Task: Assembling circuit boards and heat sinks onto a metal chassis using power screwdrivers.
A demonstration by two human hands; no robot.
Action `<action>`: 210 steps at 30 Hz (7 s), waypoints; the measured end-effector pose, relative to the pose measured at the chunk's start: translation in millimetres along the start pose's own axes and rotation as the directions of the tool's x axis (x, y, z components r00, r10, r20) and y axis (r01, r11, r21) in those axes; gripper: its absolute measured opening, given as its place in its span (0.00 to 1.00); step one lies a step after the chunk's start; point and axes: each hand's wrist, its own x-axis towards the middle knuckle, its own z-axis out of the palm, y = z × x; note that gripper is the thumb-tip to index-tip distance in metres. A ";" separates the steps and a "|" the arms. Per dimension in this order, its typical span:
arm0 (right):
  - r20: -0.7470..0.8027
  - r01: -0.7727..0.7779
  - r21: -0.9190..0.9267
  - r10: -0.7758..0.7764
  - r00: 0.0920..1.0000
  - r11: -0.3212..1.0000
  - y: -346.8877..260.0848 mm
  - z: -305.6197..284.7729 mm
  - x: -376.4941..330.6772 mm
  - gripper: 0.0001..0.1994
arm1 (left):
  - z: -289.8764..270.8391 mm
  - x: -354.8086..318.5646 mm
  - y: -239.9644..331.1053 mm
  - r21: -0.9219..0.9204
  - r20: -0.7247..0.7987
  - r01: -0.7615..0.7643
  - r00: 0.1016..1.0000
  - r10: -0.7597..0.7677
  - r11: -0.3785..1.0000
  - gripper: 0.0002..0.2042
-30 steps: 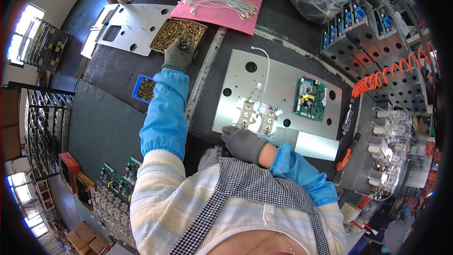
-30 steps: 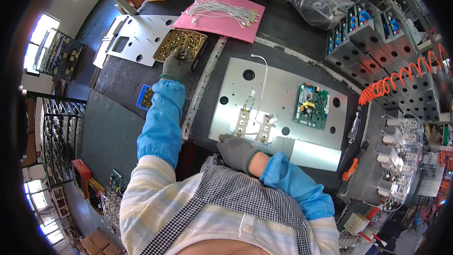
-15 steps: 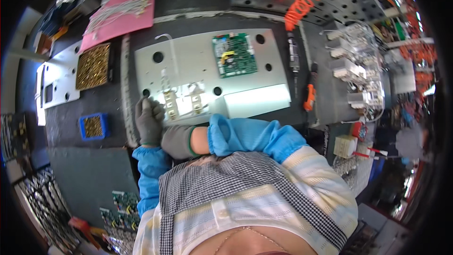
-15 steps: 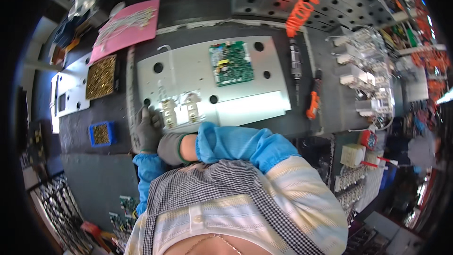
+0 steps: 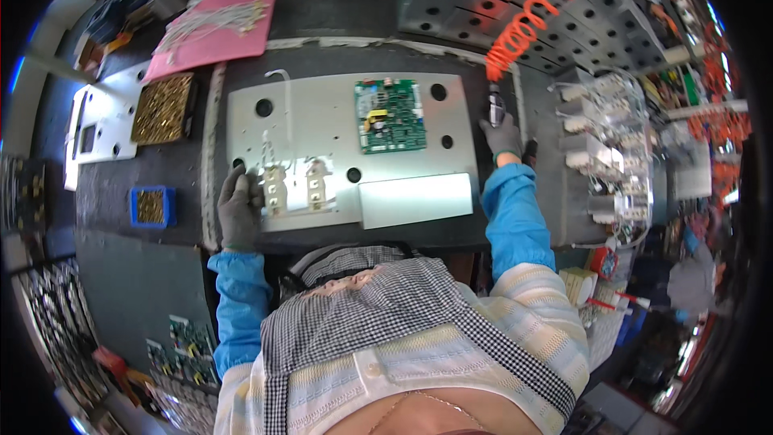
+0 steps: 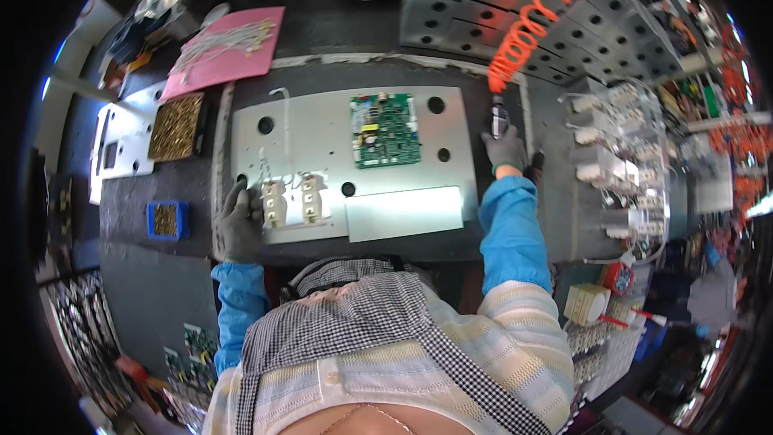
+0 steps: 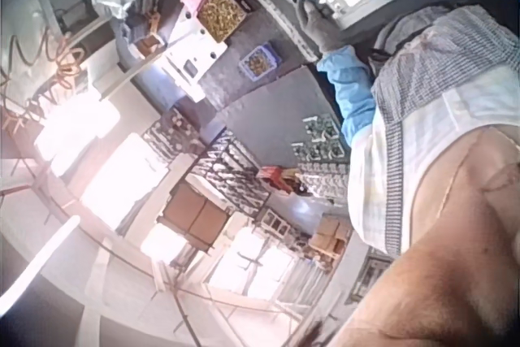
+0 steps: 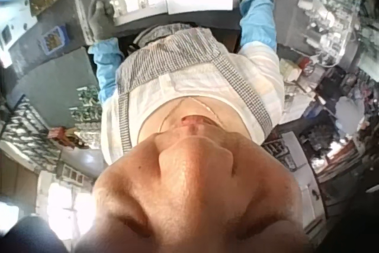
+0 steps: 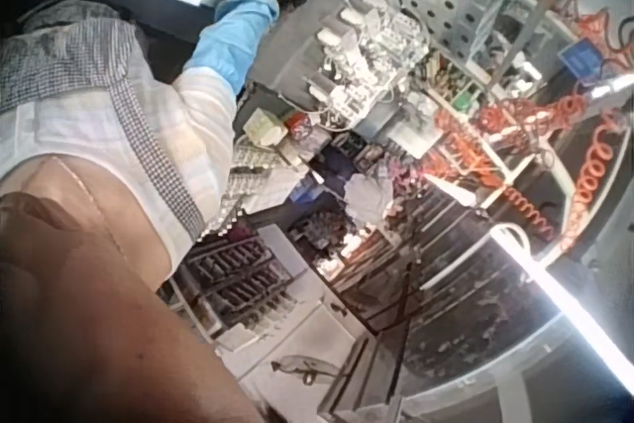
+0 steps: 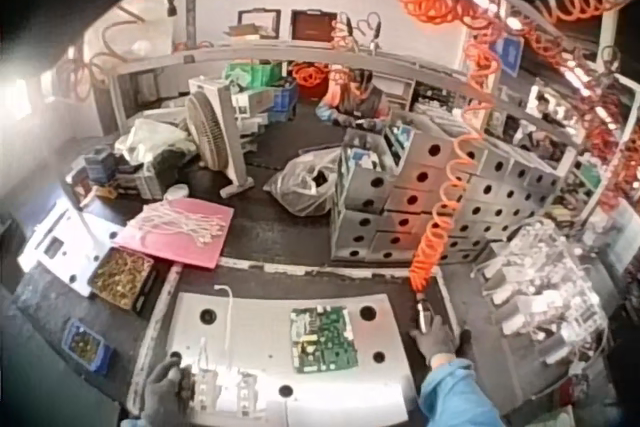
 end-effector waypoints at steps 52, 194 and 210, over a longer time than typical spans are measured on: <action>-0.155 0.042 0.984 -0.712 0.685 -0.175 -339.3 -80.5 -340.2 0.19 | -28.0 20.6 -9.5 0.033 0.293 0.070 0.953 -0.077 0.997 0.13; -0.197 0.004 0.948 -0.577 0.793 -0.318 -166.2 -118.6 -274.0 0.19 | 49.1 -86.8 -49.4 0.001 0.532 0.583 0.688 -0.494 0.813 0.20; -0.070 -0.111 0.931 -0.469 0.881 -0.347 -171.0 -116.3 -257.8 0.17 | 60.9 -81.6 -43.2 0.026 0.470 0.551 0.730 -0.496 0.834 0.18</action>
